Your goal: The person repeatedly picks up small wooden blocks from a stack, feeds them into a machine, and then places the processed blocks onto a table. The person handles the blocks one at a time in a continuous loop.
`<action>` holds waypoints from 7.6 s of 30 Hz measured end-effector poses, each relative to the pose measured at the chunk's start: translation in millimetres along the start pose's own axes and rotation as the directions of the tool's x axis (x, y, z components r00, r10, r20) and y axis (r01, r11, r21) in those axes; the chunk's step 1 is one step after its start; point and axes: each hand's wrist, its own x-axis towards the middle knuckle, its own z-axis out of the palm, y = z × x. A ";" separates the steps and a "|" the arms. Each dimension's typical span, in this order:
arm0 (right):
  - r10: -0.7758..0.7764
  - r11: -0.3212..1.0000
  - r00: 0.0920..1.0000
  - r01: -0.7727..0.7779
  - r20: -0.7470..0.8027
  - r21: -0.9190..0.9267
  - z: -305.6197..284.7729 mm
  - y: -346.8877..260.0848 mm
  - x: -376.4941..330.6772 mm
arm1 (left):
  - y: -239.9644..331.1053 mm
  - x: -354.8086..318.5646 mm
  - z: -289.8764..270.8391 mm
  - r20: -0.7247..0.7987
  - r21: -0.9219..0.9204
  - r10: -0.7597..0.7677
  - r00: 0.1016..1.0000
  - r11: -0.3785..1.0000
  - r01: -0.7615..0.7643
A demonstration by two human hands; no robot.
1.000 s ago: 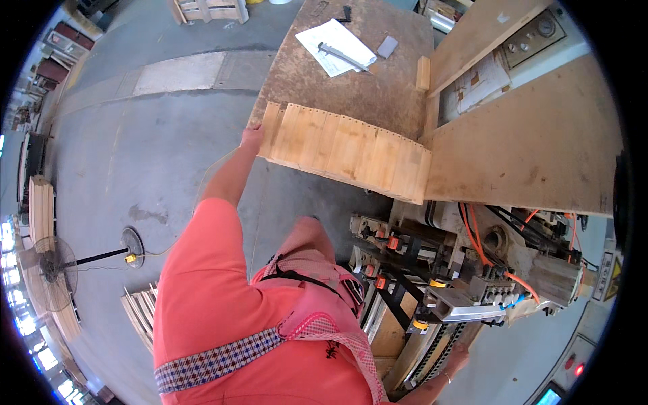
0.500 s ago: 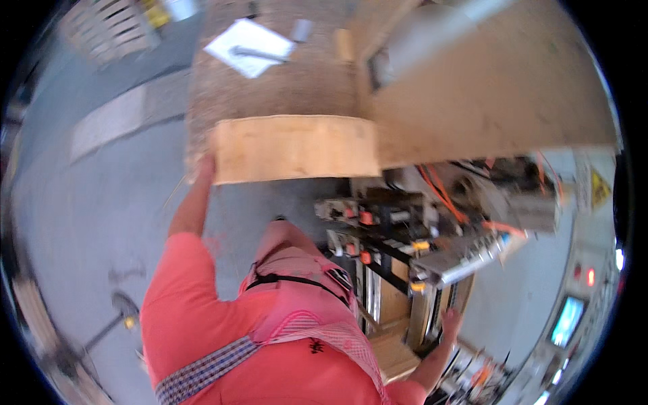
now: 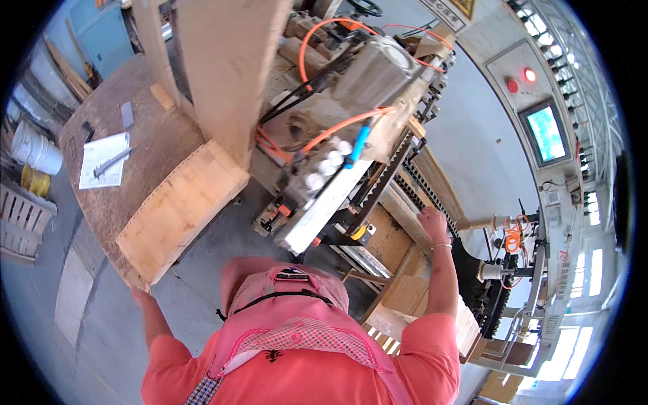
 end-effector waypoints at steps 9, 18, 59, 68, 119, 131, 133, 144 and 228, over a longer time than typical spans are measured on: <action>-0.094 0.959 0.968 0.150 -0.231 0.239 -20.2 4.1 162.1 | 160.3 -295.9 76.5 0.494 -0.481 0.070 0.867 0.853 0.205; -0.341 0.914 0.890 0.390 -0.304 0.115 1.5 -5.0 320.3 | 457.3 -549.4 169.3 0.458 -0.607 0.882 0.113 0.403 -0.685; -0.187 0.965 0.982 0.191 -0.035 0.182 23.3 -32.3 342.5 | 466.9 -582.5 217.5 0.710 -0.400 0.699 0.078 0.493 -0.773; -0.187 0.963 0.982 0.187 -0.018 0.192 19.4 -36.7 342.7 | 466.1 -582.2 220.8 0.709 -0.411 0.703 0.054 0.475 -0.778; 0.049 0.897 0.876 0.174 -0.480 0.407 22.7 -54.7 285.7 | 450.5 -558.6 231.1 0.733 -0.413 0.677 -0.063 0.369 -0.833; 0.702 0.532 0.656 -0.224 -0.277 0.817 69.0 -79.7 -200.7 | 447.4 -553.8 252.6 0.712 -0.541 0.692 -0.119 0.433 -0.721; 0.775 0.494 0.604 -0.396 -0.185 0.775 84.5 -89.1 -276.7 | 447.5 -551.0 257.3 0.700 -0.547 0.703 -0.128 0.412 -0.729; 0.994 0.099 0.087 -0.969 -0.062 0.224 147.7 -69.6 -483.2 | 453.1 -557.8 247.6 0.723 -0.569 0.676 -0.144 0.463 -0.680; -0.659 0.694 0.719 0.468 0.221 0.546 -68.6 -1.1 179.1 | 532.0 -619.8 264.5 0.740 -0.651 0.672 0.003 0.715 0.255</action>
